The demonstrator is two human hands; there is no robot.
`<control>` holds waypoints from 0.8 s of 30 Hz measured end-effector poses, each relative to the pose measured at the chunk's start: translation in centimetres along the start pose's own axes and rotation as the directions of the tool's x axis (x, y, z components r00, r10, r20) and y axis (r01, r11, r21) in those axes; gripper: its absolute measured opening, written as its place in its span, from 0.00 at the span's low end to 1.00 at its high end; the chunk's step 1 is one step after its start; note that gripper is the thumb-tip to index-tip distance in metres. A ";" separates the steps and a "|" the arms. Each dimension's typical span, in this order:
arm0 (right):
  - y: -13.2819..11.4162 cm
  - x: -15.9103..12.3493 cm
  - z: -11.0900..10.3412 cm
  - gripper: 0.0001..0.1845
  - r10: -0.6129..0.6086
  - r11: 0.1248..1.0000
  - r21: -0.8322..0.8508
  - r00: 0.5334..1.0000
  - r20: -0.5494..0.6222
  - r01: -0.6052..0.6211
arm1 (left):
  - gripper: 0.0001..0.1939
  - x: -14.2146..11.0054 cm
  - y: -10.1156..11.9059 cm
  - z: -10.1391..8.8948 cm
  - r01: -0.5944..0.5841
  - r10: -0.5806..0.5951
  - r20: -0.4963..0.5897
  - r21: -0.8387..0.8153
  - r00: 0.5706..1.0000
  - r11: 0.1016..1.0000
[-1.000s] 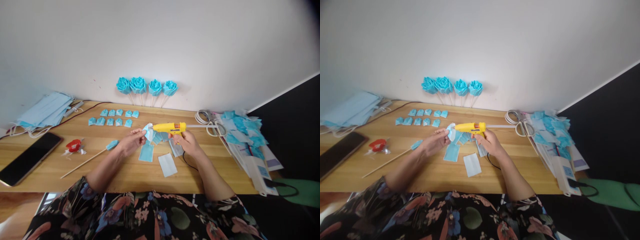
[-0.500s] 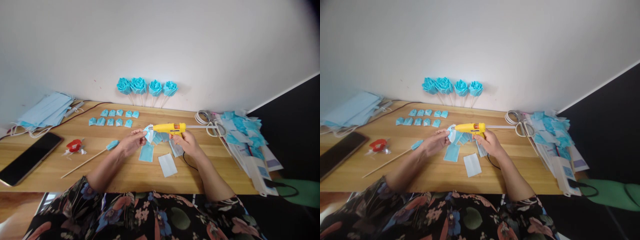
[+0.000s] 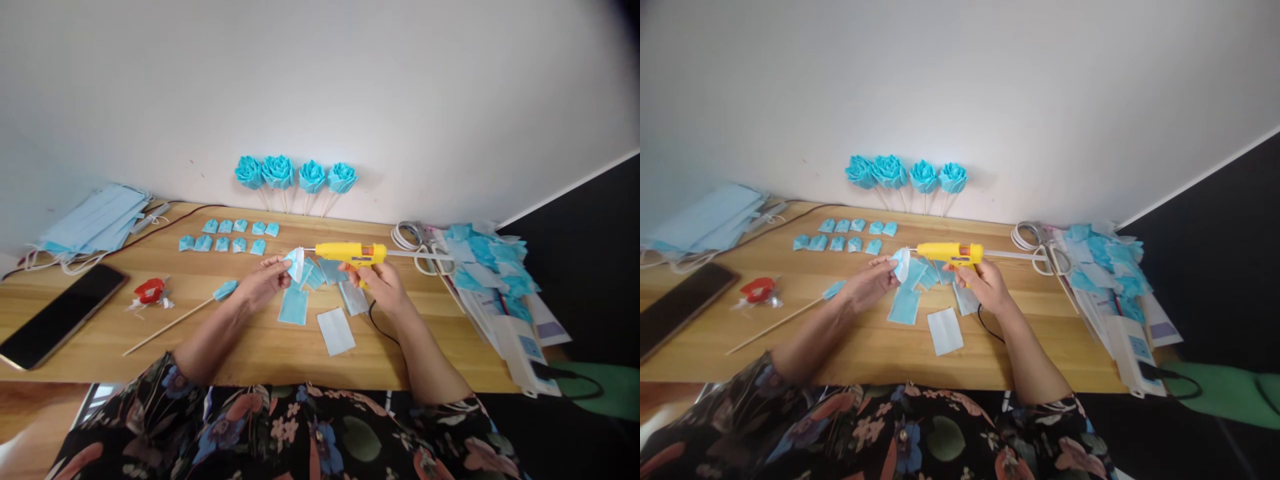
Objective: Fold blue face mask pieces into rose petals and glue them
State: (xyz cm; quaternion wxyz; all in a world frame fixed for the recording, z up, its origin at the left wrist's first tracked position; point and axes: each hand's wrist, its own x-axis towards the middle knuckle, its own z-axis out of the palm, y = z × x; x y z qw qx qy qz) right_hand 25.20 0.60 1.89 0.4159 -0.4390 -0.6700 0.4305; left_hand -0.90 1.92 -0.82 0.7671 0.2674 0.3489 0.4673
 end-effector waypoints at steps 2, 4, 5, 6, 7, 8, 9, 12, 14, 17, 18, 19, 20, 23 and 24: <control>-0.2 0.1 -0.1 0.24 0.012 0.997 0.075 1.000 -0.004 -0.011 | 0.19 0.0 0.1 0.0 -0.027 0.026 -0.027 -0.031 0.999 0.999; -0.4 0.2 0.0 0.24 0.019 0.995 0.094 1.000 0.007 -0.019 | 0.18 0.0 0.1 0.0 -0.047 0.043 -0.055 -0.065 0.998 0.997; -0.4 0.2 0.1 0.24 0.025 0.996 0.091 1.000 0.016 -0.026 | 0.18 0.0 0.2 0.1 -0.050 0.045 -0.067 -0.078 0.997 0.996; -0.4 0.2 0.1 0.24 0.032 0.996 0.081 0.999 0.025 -0.034 | 0.17 0.0 0.2 0.2 -0.051 0.044 -0.076 -0.088 0.996 0.995; -0.3 0.2 0.2 0.23 0.038 0.997 0.066 0.999 0.036 -0.040 | 0.17 0.0 0.3 0.2 -0.048 0.040 -0.082 -0.093 0.996 0.994; -0.2 0.3 0.3 0.23 0.041 0.998 0.048 0.998 0.045 -0.043 | 0.16 0.0 0.4 0.3 -0.045 0.037 -0.084 -0.095 0.996 0.994; -0.1 0.2 0.3 0.24 0.042 0.999 0.030 0.998 0.051 -0.044 | 0.16 0.0 0.4 0.3 -0.045 0.037 -0.085 -0.095 0.996 0.995; 0.2 0.2 0.3 0.25 0.035 0.999 -0.014 0.998 0.059 -0.034 | 0.17 0.0 0.5 0.4 -0.048 0.041 -0.079 -0.089 0.996 0.995; 0.2 0.2 0.3 0.24 0.032 0.999 -0.040 0.998 0.061 -0.030 | 0.17 0.0 0.4 0.3 -0.047 0.041 -0.073 -0.085 0.997 0.995; 0.2 0.1 0.3 0.23 0.024 0.998 -0.058 0.997 0.075 -0.020 | 0.17 0.0 0.4 0.2 -0.047 0.041 -0.070 -0.090 0.997 0.995; 0.1 0.1 0.3 0.22 0.019 0.998 -0.053 0.997 0.080 -0.015 | 0.17 0.1 0.3 0.2 -0.048 0.041 -0.070 -0.095 0.997 0.994; 0.1 0.1 0.4 0.21 0.015 0.999 -0.046 0.996 0.084 -0.011 | 0.17 0.1 0.3 0.1 -0.048 0.041 -0.071 -0.099 0.997 0.994; 0.0 0.2 0.4 0.21 0.012 0.999 -0.041 0.996 0.086 -0.009 | 0.17 0.1 0.3 0.1 -0.047 0.040 -0.072 -0.101 0.997 0.994; 0.0 0.2 0.5 0.21 0.009 0.998 -0.056 0.996 0.086 -0.004 | 0.16 0.1 0.2 0.1 -0.040 0.033 -0.076 -0.094 0.997 0.995; -0.1 0.2 0.5 0.21 0.009 0.998 -0.069 0.996 0.087 -0.003 | 0.16 0.1 0.2 0.1 -0.039 0.032 -0.078 -0.091 0.996 0.995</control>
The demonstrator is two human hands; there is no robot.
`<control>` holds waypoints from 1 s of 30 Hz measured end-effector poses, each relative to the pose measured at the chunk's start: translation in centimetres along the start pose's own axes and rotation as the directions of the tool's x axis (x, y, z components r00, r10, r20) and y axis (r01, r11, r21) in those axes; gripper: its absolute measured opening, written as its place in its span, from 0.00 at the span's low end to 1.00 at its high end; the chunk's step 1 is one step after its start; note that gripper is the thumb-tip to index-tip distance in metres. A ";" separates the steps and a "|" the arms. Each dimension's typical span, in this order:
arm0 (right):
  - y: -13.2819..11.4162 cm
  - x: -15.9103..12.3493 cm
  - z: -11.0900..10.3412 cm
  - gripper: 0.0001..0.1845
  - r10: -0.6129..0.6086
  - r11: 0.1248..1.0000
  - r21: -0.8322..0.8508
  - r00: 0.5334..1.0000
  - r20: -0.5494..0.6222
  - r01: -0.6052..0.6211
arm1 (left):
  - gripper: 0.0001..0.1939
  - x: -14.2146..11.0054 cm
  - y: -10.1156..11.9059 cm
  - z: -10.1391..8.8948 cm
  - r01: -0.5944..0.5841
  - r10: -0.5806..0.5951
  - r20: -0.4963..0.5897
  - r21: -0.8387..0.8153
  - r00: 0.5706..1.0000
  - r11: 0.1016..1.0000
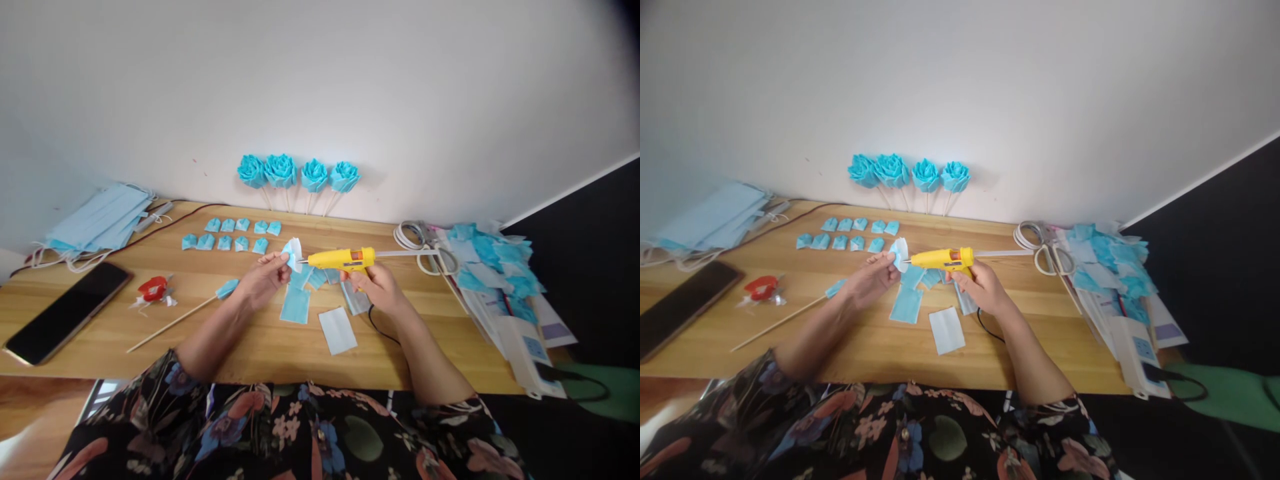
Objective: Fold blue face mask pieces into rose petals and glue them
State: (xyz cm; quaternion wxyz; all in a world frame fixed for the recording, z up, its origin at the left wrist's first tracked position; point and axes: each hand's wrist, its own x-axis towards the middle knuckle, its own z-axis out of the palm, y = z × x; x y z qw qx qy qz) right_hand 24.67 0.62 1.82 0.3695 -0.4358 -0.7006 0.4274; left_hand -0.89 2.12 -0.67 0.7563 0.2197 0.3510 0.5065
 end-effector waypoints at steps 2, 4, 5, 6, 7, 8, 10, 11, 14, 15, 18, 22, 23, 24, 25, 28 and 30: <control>0.0 0.0 0.0 0.20 0.001 1.000 -0.031 1.000 0.010 -0.001 | 0.17 0.0 0.0 0.0 0.002 -0.002 0.001 0.003 1.000 1.000; 0.0 0.0 0.0 0.20 0.004 0.998 -0.063 1.000 0.015 -0.003 | 0.17 0.0 -0.1 0.0 0.001 -0.001 0.004 0.004 1.000 1.000; 0.0 0.0 0.0 0.20 0.005 0.997 -0.075 1.000 0.014 -0.004 | 0.17 0.0 -0.1 0.0 0.002 -0.002 0.003 0.004 1.000 1.000; 0.0 0.0 -0.1 0.20 0.007 0.996 -0.086 1.000 0.011 -0.006 | 0.17 0.0 0.0 0.0 0.003 -0.003 0.003 0.004 1.000 1.000; 0.0 -0.1 -0.1 0.20 0.010 0.995 -0.097 1.000 0.005 -0.009 | 0.17 -0.1 0.0 0.0 0.004 -0.004 0.002 0.004 1.000 1.000; 0.1 -0.1 -0.1 0.20 0.013 0.994 -0.107 1.000 -0.002 -0.014 | 0.17 -0.1 0.0 0.1 0.005 -0.005 0.003 0.005 1.000 1.000; 0.2 -0.2 -0.1 0.20 0.023 0.992 -0.126 1.000 -0.011 -0.024 | 0.18 -0.1 0.0 0.1 0.004 -0.004 0.009 0.008 1.000 1.000; 0.2 -0.2 -0.1 0.19 0.027 0.991 -0.130 1.000 -0.014 -0.028 | 0.18 -0.1 0.0 0.1 0.003 -0.003 0.011 0.010 1.000 1.000; 0.5 -0.2 0.0 0.17 0.026 0.994 -0.105 0.999 -0.024 -0.029 | 0.17 -0.1 0.0 0.0 -0.003 0.003 0.012 0.012 1.000 1.000; 0.6 -0.2 0.0 0.17 0.024 0.995 -0.100 0.999 -0.027 -0.027 | 0.17 -0.1 0.0 0.0 -0.004 0.004 0.011 0.013 1.000 1.000; 0.7 -0.1 0.0 0.16 0.025 0.993 -0.116 0.999 -0.028 -0.028 | 0.17 0.0 -0.1 -0.2 -0.010 0.009 0.016 0.015 1.000 1.000; 0.3 0.0 0.0 0.14 -0.011 0.992 -0.126 1.000 -0.020 0.008 | 0.17 0.0 -0.1 -0.1 -0.019 0.019 0.016 0.004 1.000 1.000; 0.1 0.0 0.0 0.13 -0.022 0.992 -0.126 1.000 -0.018 0.020 | 0.17 0.0 -0.1 -0.1 -0.021 0.021 0.014 0.001 1.000 1.000; 0.0 0.0 0.0 0.13 -0.029 0.991 -0.128 0.999 -0.016 0.027 | 0.18 0.0 -0.1 0.0 -0.025 0.025 0.012 -0.001 1.000 1.000; -0.1 0.0 0.1 0.13 -0.030 0.991 -0.130 0.999 -0.013 0.028 | 0.19 0.0 0.0 0.0 -0.028 0.028 0.012 -0.002 1.000 1.000; -0.4 0.0 0.2 0.14 -0.015 0.989 -0.147 1.000 -0.007 0.014 | 0.20 0.0 0.1 0.1 -0.036 0.036 0.013 0.003 0.999 0.999; -0.6 0.0 0.1 0.13 -0.017 0.988 -0.155 1.000 0.006 0.018 | 0.21 0.0 0.1 0.1 -0.045 0.045 0.008 0.007 0.999 0.999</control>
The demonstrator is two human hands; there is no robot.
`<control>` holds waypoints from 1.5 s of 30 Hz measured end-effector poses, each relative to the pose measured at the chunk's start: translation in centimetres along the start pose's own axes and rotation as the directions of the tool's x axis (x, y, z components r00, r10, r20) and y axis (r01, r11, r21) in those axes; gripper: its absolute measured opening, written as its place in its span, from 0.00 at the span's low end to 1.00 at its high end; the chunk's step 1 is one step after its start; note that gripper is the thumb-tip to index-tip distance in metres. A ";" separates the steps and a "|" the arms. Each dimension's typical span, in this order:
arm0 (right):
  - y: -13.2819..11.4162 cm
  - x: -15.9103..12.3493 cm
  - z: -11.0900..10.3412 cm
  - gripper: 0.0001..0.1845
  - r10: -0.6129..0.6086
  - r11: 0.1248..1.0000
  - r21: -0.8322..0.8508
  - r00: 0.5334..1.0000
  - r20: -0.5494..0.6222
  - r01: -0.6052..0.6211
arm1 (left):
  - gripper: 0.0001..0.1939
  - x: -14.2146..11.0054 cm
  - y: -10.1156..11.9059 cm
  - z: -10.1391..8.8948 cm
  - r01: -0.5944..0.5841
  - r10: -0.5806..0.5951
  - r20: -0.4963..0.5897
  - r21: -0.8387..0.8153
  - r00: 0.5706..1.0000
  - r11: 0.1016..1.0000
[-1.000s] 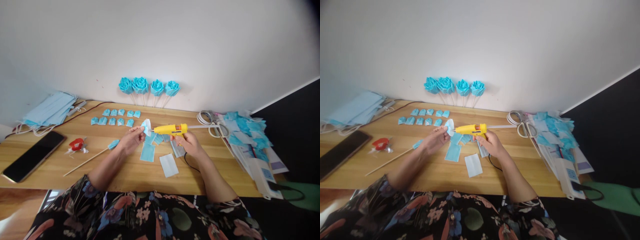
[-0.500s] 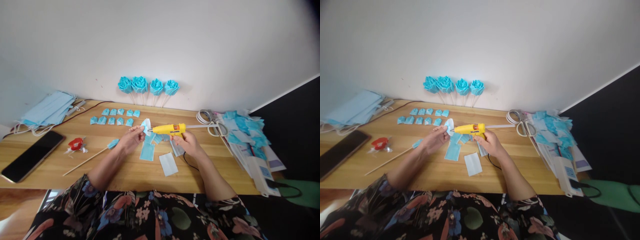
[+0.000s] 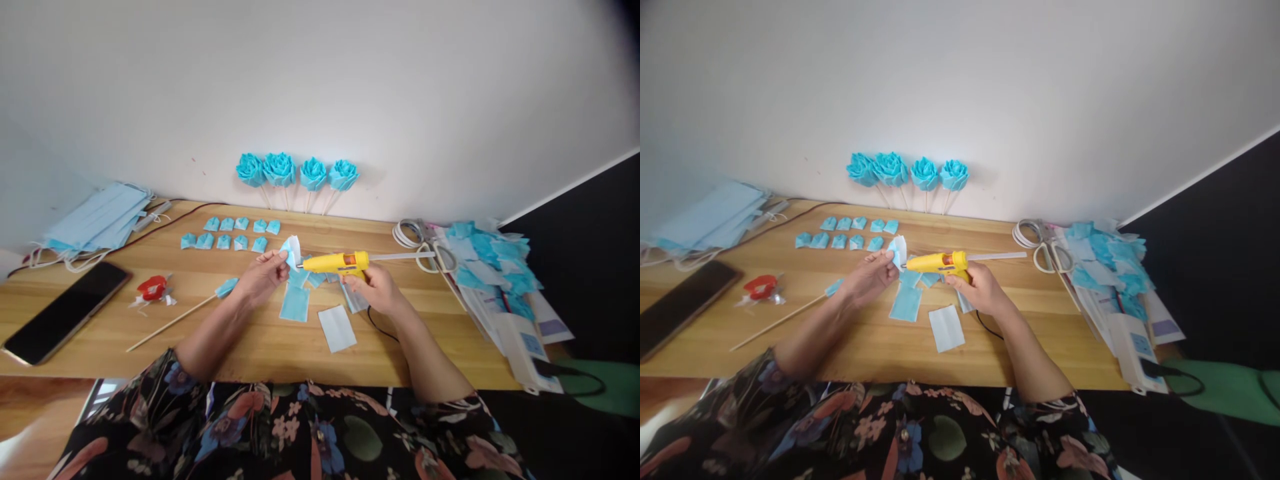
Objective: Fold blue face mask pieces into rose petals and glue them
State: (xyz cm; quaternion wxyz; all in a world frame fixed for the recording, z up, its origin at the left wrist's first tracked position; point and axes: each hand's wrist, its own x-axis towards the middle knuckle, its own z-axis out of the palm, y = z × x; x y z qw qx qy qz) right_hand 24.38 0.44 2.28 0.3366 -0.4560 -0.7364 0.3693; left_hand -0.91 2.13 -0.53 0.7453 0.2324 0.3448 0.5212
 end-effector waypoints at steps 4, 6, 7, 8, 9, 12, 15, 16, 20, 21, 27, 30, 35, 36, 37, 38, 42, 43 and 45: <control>-0.3 -0.3 -0.5 0.15 0.003 0.999 0.051 0.998 0.067 -0.007 | 0.20 0.1 0.1 0.0 -0.032 0.032 -0.031 0.005 0.999 0.999; -0.2 -0.6 -0.8 0.18 0.022 0.987 0.155 0.996 0.088 -0.036 | 0.21 0.3 0.1 -0.1 -0.050 0.050 -0.049 -0.005 0.998 0.999; -0.1 -0.7 -0.9 0.20 0.026 0.974 0.224 0.996 0.084 -0.044 | 0.21 0.3 0.1 -0.1 -0.058 0.058 -0.056 -0.009 0.997 0.998; 0.0 -0.8 -1.0 0.21 0.026 0.955 0.292 0.997 0.068 -0.045 | 0.21 0.4 0.1 -0.1 -0.064 0.064 -0.059 -0.012 0.996 0.998; 0.2 -0.8 -1.1 0.22 0.022 0.935 0.352 0.999 0.045 -0.036 | 0.21 0.4 0.1 -0.2 -0.068 0.067 -0.059 -0.013 0.996 0.998; 0.9 -0.4 -1.2 0.25 0.018 0.897 0.443 1.000 -0.001 -0.016 | 0.20 0.4 -0.1 -0.3 -0.058 0.057 -0.046 -0.011 0.997 0.998; 1.4 0.1 -1.1 0.27 0.055 0.880 0.473 0.999 0.003 -0.049 | 0.20 0.3 -0.2 -0.3 -0.047 0.047 -0.034 -0.006 0.998 0.999; 1.5 0.2 -1.0 0.27 0.077 0.872 0.484 0.997 0.004 -0.069 | 0.19 0.3 -0.3 -0.2 -0.044 0.044 -0.030 -0.004 0.999 0.999; 1.7 0.5 -0.4 0.25 0.146 0.840 0.525 0.989 0.022 -0.135 | 0.19 0.2 -0.2 -0.2 -0.037 0.037 -0.012 -0.001 0.999 0.999; 1.8 0.5 -0.2 0.25 0.156 0.834 0.532 0.987 0.026 -0.146 | 0.19 0.1 -0.2 -0.2 -0.033 0.033 -0.009 0.002 0.999 0.999; 1.8 0.6 0.6 0.25 0.180 0.824 0.542 0.983 0.024 -0.164 | 0.20 -0.1 -0.2 0.0 0.021 -0.020 -0.018 0.014 1.000 1.000; 1.4 0.6 0.8 0.27 0.179 0.849 0.503 0.984 0.014 -0.161 | 0.20 -0.2 -0.2 0.1 0.038 -0.038 -0.011 0.041 0.999 0.998; 1.1 0.5 1.1 0.25 0.144 0.904 0.413 0.989 -0.042 -0.114 | 0.22 -0.2 -0.2 0.3 0.055 -0.055 -0.009 0.056 0.998 0.997; 1.1 0.5 1.1 0.24 0.138 0.914 0.390 0.989 -0.049 -0.109 | 0.21 -0.1 -0.2 0.2 0.058 -0.058 -0.012 0.053 0.998 0.997; 1.2 0.5 1.1 0.24 0.134 0.923 0.370 0.990 -0.054 -0.105 | 0.21 -0.1 -0.2 0.2 0.060 -0.060 -0.013 0.051 0.998 0.997; 1.3 0.4 1.1 0.24 0.130 0.931 0.352 0.990 -0.059 -0.101 | 0.21 -0.1 -0.2 0.2 0.061 -0.061 -0.012 0.049 0.998 0.997; 1.2 0.5 1.1 0.25 0.123 0.943 0.320 0.990 -0.072 -0.094 | 0.20 -0.1 -0.3 0.0 0.064 -0.065 0.007 0.049 0.998 0.997; 1.1 0.5 1.1 0.25 0.125 0.943 0.319 0.989 -0.073 -0.096 | 0.20 -0.1 -0.3 0.0 0.066 -0.067 0.012 0.049 0.998 0.997; 0.9 0.6 1.1 0.25 0.134 0.943 0.316 0.988 -0.073 -0.105 | 0.20 -0.1 -0.4 0.0 0.068 -0.069 0.020 0.050 0.997 0.996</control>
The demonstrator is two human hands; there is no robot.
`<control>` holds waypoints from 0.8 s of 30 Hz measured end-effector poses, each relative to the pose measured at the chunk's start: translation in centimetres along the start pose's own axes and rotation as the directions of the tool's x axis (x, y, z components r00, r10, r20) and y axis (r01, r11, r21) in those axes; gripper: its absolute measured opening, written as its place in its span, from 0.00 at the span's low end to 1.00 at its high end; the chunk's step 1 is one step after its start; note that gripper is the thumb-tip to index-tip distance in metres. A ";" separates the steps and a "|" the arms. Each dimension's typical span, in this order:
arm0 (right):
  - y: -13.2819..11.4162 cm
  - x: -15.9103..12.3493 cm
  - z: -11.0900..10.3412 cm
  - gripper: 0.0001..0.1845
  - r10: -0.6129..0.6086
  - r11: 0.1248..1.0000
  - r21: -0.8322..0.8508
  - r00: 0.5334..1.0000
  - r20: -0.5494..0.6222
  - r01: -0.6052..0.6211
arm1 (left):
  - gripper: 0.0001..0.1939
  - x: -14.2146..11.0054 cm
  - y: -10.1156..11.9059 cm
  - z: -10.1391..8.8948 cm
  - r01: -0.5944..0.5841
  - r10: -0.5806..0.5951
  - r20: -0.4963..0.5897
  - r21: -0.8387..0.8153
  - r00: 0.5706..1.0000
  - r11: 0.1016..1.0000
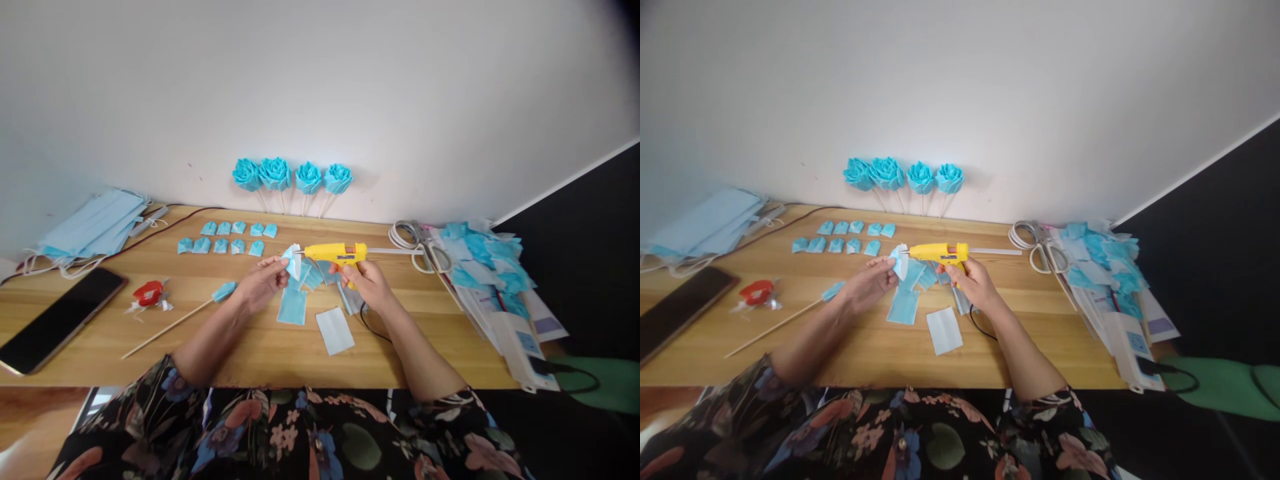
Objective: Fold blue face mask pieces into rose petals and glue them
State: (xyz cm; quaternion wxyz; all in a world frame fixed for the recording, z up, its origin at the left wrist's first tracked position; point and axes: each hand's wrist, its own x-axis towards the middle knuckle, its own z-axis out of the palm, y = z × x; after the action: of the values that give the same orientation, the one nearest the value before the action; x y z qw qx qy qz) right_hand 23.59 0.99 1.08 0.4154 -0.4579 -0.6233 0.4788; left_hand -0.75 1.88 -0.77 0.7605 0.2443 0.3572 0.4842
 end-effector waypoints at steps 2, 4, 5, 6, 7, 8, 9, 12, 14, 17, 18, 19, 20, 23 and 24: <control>-0.1 0.0 0.1 0.26 0.013 1.000 -0.005 1.000 0.001 -0.013 | 0.20 0.0 0.0 0.0 -0.001 0.001 0.004 0.003 1.000 1.000; -0.1 0.0 0.1 0.27 0.025 1.000 -0.010 1.000 0.007 -0.025 | 0.20 0.0 0.0 0.1 -0.003 0.003 0.009 0.015 1.000 1.000; 0.0 0.0 0.1 0.27 0.028 1.000 -0.012 1.000 0.011 -0.028 | 0.20 0.0 0.0 0.1 -0.004 0.004 0.013 0.023 1.000 1.000; 0.1 -0.1 0.0 0.27 0.026 1.000 -0.015 1.000 0.016 -0.026 | 0.20 -0.1 0.0 0.2 -0.006 0.005 0.019 0.030 1.000 1.000; 0.2 -0.1 0.0 0.26 0.021 1.000 -0.019 1.000 0.022 -0.020 | 0.20 -0.1 0.1 0.2 -0.008 0.007 0.025 0.036 1.000 0.999; 0.3 -0.1 0.0 0.26 0.012 1.000 -0.025 1.000 0.028 -0.012 | 0.20 -0.1 0.1 0.2 -0.009 0.008 0.030 0.040 1.000 0.999; 0.3 -0.1 -0.1 0.25 0.002 1.000 -0.030 0.999 0.034 -0.001 | 0.20 -0.1 0.1 0.2 -0.009 0.008 0.032 0.043 0.999 0.999; 0.4 -0.2 -0.2 0.24 -0.017 0.998 -0.052 0.999 0.044 0.019 | 0.20 -0.2 0.0 0.2 -0.002 0.000 0.029 0.042 1.000 0.999; 0.4 -0.2 -0.2 0.24 -0.022 0.998 -0.064 0.999 0.042 0.025 | 0.20 -0.2 0.0 0.2 0.005 -0.006 0.025 0.040 1.000 0.999; 0.1 -0.2 -0.2 0.24 -0.033 0.996 -0.080 0.999 0.030 0.035 | 0.20 -0.2 -0.1 0.2 0.011 -0.012 0.027 0.037 1.000 0.999; 0.1 -0.2 -0.2 0.24 -0.037 0.995 -0.088 0.999 0.025 0.039 | 0.20 -0.3 -0.1 0.2 0.014 -0.015 0.028 0.035 0.999 0.999; 0.1 -0.2 -0.2 0.24 -0.042 0.994 -0.099 0.999 0.022 0.044 | 0.20 -0.3 0.0 0.2 0.017 -0.018 0.029 0.034 0.999 0.999; 0.0 -0.2 -0.3 0.23 -0.047 0.992 -0.113 0.999 0.019 0.049 | 0.20 -0.3 0.0 0.3 0.020 -0.021 0.030 0.032 0.999 0.999; 0.1 -0.2 -0.4 0.21 -0.064 0.982 -0.176 0.998 0.008 0.064 | 0.19 -0.3 0.1 0.3 0.024 -0.025 0.035 0.031 0.999 0.999; 0.1 -0.2 -0.4 0.20 -0.073 0.977 -0.200 0.997 0.002 0.072 | 0.19 -0.3 0.1 0.3 0.024 -0.025 0.037 0.031 0.999 0.999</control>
State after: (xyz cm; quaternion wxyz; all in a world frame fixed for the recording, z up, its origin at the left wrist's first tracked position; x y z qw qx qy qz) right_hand 24.04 0.91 1.03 0.3862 -0.4757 -0.6835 0.3968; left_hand -0.64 1.68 -0.43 0.7691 0.2605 0.3530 0.4648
